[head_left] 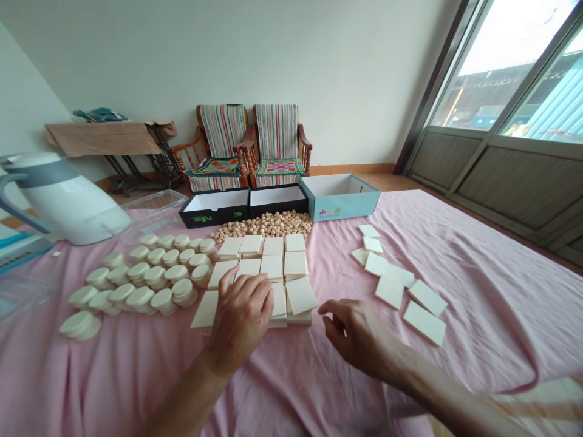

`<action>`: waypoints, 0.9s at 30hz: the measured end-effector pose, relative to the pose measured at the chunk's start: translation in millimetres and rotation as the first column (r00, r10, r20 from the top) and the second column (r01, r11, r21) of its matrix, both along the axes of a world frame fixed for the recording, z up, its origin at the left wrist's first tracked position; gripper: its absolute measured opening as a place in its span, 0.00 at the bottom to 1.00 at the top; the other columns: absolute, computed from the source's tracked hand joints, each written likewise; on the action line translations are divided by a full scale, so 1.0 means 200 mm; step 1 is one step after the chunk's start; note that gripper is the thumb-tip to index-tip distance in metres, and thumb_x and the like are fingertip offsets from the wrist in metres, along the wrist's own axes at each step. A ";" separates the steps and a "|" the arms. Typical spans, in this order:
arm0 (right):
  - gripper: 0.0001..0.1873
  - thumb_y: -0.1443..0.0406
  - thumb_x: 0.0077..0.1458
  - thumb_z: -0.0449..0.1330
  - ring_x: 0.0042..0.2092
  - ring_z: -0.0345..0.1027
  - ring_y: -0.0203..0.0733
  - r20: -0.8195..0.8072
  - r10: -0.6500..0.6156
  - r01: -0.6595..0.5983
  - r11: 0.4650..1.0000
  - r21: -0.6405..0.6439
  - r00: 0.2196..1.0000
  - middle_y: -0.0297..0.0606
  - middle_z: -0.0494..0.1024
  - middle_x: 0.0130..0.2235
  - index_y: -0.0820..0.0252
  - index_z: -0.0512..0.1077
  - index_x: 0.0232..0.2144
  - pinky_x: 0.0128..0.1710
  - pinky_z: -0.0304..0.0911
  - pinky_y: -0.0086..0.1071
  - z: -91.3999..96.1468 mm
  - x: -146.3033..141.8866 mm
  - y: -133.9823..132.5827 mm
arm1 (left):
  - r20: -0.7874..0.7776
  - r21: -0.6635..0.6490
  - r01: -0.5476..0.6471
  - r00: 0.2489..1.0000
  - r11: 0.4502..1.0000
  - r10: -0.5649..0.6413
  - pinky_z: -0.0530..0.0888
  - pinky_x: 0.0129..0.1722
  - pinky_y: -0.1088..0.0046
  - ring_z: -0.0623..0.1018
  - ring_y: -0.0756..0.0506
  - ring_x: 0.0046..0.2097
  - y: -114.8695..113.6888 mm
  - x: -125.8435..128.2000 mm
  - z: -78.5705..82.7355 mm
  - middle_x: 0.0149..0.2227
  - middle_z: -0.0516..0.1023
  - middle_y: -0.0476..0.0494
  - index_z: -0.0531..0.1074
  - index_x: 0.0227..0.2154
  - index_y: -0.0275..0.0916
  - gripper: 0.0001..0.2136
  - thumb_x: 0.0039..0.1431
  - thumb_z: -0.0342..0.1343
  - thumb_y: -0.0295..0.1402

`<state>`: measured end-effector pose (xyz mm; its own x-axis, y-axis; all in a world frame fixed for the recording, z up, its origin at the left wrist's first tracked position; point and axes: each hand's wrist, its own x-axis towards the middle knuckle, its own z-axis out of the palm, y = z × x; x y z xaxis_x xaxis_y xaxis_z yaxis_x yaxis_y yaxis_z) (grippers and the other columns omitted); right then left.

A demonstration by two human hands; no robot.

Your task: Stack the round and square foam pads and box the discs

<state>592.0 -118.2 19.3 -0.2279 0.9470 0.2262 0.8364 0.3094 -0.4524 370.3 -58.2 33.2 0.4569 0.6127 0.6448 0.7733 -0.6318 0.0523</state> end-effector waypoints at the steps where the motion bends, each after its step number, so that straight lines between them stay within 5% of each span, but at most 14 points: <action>1: 0.11 0.68 0.54 0.52 0.24 0.66 0.38 0.002 -0.035 0.035 0.999 -0.003 0.999 0.33 0.74 0.22 0.57 0.74 0.35 0.25 0.55 0.31 0.02 0.05 0.03 | 0.003 0.001 0.003 1.000 1.000 -0.003 0.60 0.58 0.50 0.78 0.45 0.37 0.00 0.00 0.00 0.37 0.81 0.44 0.74 0.30 0.40 0.08 0.61 0.50 0.26; 3: 0.11 0.67 0.54 0.52 0.24 0.66 0.38 0.020 -0.165 0.164 0.986 0.030 0.986 0.33 0.74 0.23 0.57 0.74 0.35 0.26 0.56 0.31 0.06 0.19 0.14 | 0.006 -0.003 0.008 1.000 1.000 -0.008 0.60 0.58 0.50 0.78 0.45 0.38 0.00 0.00 0.00 0.37 0.81 0.44 0.74 0.30 0.39 0.08 0.61 0.51 0.27; 7: 0.18 0.70 0.50 0.54 0.42 0.70 0.46 0.143 -0.351 0.341 0.936 0.089 0.925 0.46 0.77 0.40 0.64 0.72 0.45 0.42 0.61 0.35 0.04 0.55 0.42 | 0.017 -0.006 0.012 1.000 1.000 -0.012 0.60 0.58 0.50 0.78 0.44 0.39 0.00 0.00 0.00 0.38 0.81 0.44 0.74 0.31 0.39 0.08 0.61 0.51 0.26; 11: 0.25 0.70 0.49 0.57 0.50 0.67 0.52 0.217 -0.415 0.438 0.896 -0.067 0.883 0.54 0.73 0.49 0.70 0.69 0.52 0.48 0.60 0.38 -0.04 0.77 0.61 | 0.042 0.005 0.044 0.998 0.999 -0.044 0.62 0.57 0.51 0.78 0.44 0.40 -0.01 0.00 0.01 0.39 0.81 0.43 0.75 0.32 0.38 0.08 0.61 0.50 0.26; 19: 0.22 0.62 0.47 0.62 0.42 0.70 0.46 0.181 -0.445 0.474 0.863 -0.175 0.877 0.51 0.74 0.45 0.67 0.74 0.44 0.39 0.63 0.33 -0.07 0.81 0.66 | -0.118 -0.017 0.285 0.951 0.958 -0.285 0.55 0.60 0.49 0.71 0.40 0.55 -0.07 0.04 0.02 0.51 0.76 0.41 0.75 0.40 0.41 0.08 0.62 0.53 0.33; 27: 0.22 0.59 0.41 0.63 0.45 0.63 0.51 0.150 -0.498 0.508 0.861 -0.032 0.854 0.47 0.69 0.42 0.63 0.70 0.39 0.41 0.60 0.39 -0.03 0.66 0.60 | -0.141 -0.070 0.321 0.934 0.945 -0.328 0.48 0.63 0.49 0.74 0.45 0.51 -0.07 0.06 -0.02 0.43 0.79 0.45 0.72 0.45 0.38 0.10 0.63 0.50 0.25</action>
